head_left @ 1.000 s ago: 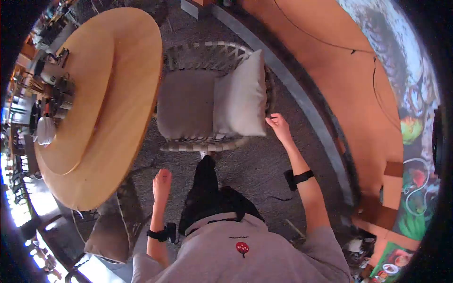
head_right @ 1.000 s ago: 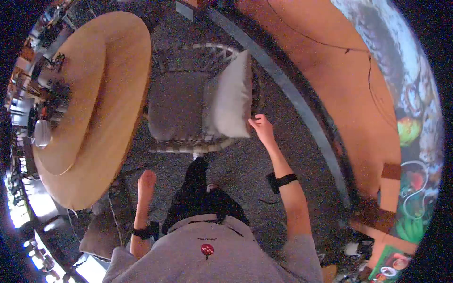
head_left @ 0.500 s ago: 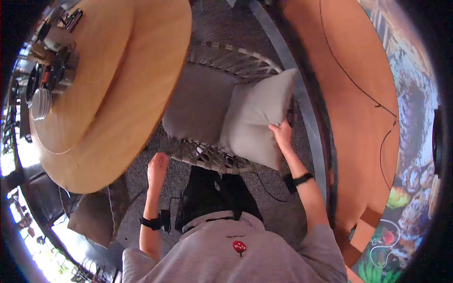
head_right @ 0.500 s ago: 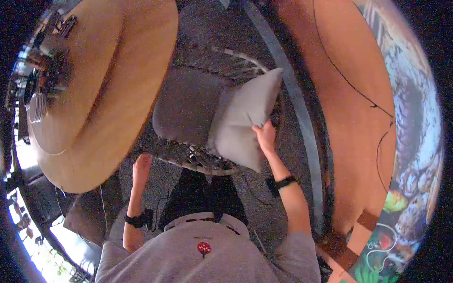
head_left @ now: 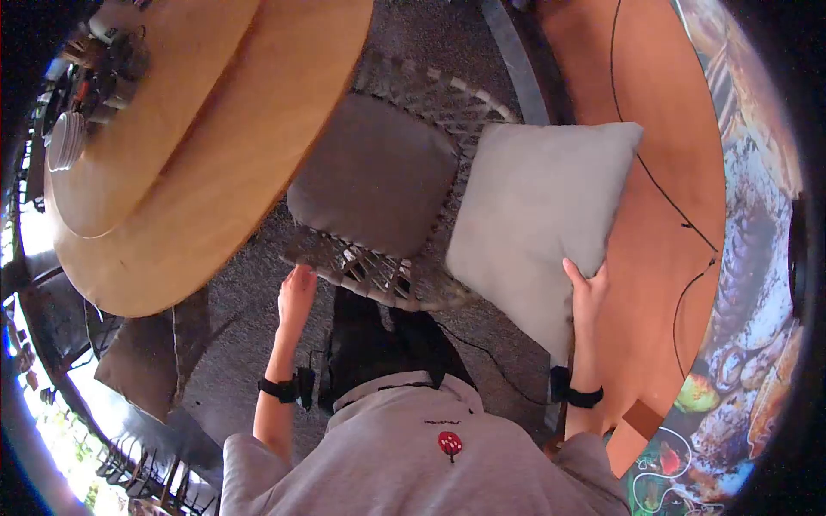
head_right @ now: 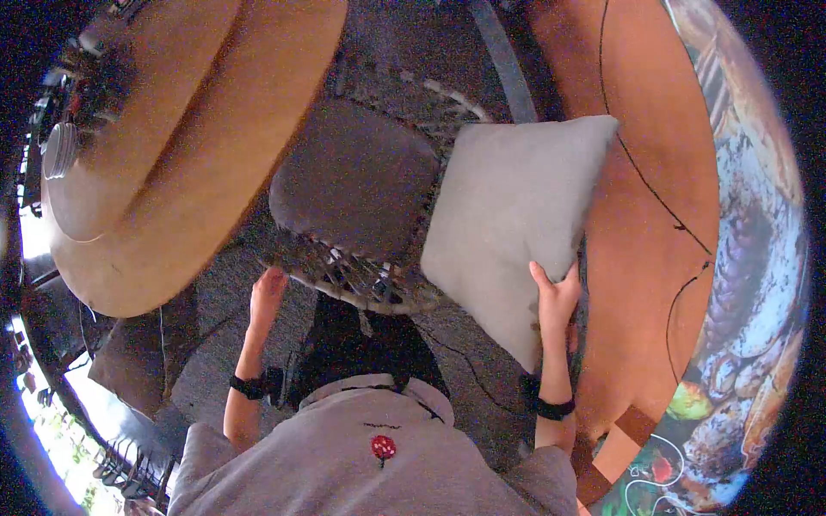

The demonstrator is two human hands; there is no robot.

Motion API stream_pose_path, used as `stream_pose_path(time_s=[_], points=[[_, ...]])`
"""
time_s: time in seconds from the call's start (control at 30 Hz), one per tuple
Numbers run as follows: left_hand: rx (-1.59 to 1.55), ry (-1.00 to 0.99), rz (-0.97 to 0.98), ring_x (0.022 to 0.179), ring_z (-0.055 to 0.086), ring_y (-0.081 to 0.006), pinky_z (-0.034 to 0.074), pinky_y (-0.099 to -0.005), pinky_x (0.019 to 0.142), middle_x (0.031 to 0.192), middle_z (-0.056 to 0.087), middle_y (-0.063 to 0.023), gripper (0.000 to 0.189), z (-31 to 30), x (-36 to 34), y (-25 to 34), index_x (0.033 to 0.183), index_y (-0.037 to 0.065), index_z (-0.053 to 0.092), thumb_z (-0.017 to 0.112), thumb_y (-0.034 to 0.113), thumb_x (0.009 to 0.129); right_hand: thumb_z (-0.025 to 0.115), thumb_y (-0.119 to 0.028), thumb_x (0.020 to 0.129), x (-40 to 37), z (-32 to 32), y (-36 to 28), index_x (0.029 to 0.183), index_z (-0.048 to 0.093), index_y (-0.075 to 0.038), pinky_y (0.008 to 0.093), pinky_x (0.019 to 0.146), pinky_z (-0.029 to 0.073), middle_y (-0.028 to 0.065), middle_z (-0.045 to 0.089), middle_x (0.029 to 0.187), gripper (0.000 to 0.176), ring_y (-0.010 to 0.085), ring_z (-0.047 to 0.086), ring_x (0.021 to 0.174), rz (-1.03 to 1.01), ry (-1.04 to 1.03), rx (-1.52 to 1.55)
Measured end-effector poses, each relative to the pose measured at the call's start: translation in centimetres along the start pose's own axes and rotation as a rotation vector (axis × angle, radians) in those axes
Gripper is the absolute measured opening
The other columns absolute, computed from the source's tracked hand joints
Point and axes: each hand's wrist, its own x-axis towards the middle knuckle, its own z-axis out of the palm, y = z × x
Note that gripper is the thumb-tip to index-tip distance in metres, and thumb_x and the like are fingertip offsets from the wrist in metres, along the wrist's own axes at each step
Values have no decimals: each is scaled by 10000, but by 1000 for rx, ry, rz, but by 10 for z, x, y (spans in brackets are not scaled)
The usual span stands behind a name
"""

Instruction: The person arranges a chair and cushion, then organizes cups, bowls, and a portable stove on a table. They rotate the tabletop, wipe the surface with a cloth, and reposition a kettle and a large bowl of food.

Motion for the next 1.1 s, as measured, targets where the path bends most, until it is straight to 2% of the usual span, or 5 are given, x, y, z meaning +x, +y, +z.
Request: stream_pose_path(time_s=[0.23, 0.57, 0.83, 0.93, 1.1], points=[[14, 37, -101, 763, 595, -277, 462, -361, 643, 827, 598, -141, 185, -18, -13, 2, 893, 31, 542, 545, 191, 800, 707, -128, 648, -3, 45, 28, 1104, 470, 55, 324, 841, 389, 144, 573, 1024, 546, 242, 541, 923, 83, -32, 153], [-182, -190, 57, 776, 590, -297, 462, -351, 665, 843, 598, -156, 206, 14, 60, 82, 919, 14, 537, 539, 186, 804, 702, -78, 653, -51, -66, 22, 1219, 355, 61, 341, 950, 299, 173, 423, 1218, 678, 261, 405, 1097, 196, 195, -146], [165, -488, 505, 846, 563, -330, 455, -398, 726, 902, 587, -134, 243, 211, 195, 130, 957, 56, 551, 538, 218, 776, 698, -82, 683, -115, -147, 130, 1220, 370, 27, 340, 894, 368, 144, 435, 1203, 640, 244, 433, 1060, 483, 455, 79], [215, -617, 165, 937, 529, -326, 438, -400, 789, 1005, 554, -150, 257, 304, 255, 97, 982, 52, 548, 519, 182, 761, 683, -94, 695, -147, -162, 157, 1205, 380, 33, 335, 879, 378, 143, 449, 1176, 606, 240, 446, 1036, 658, 558, 74], [475, -69, 535, 1102, 407, -359, 357, -390, 913, 1229, 378, -236, 435, 409, 280, 54, 1154, -22, 426, 490, 127, 750, 657, -114, 717, -193, -173, 211, 1179, 397, 42, 326, 854, 394, 142, 473, 1132, 553, 233, 468, 996, 964, 658, 105]])
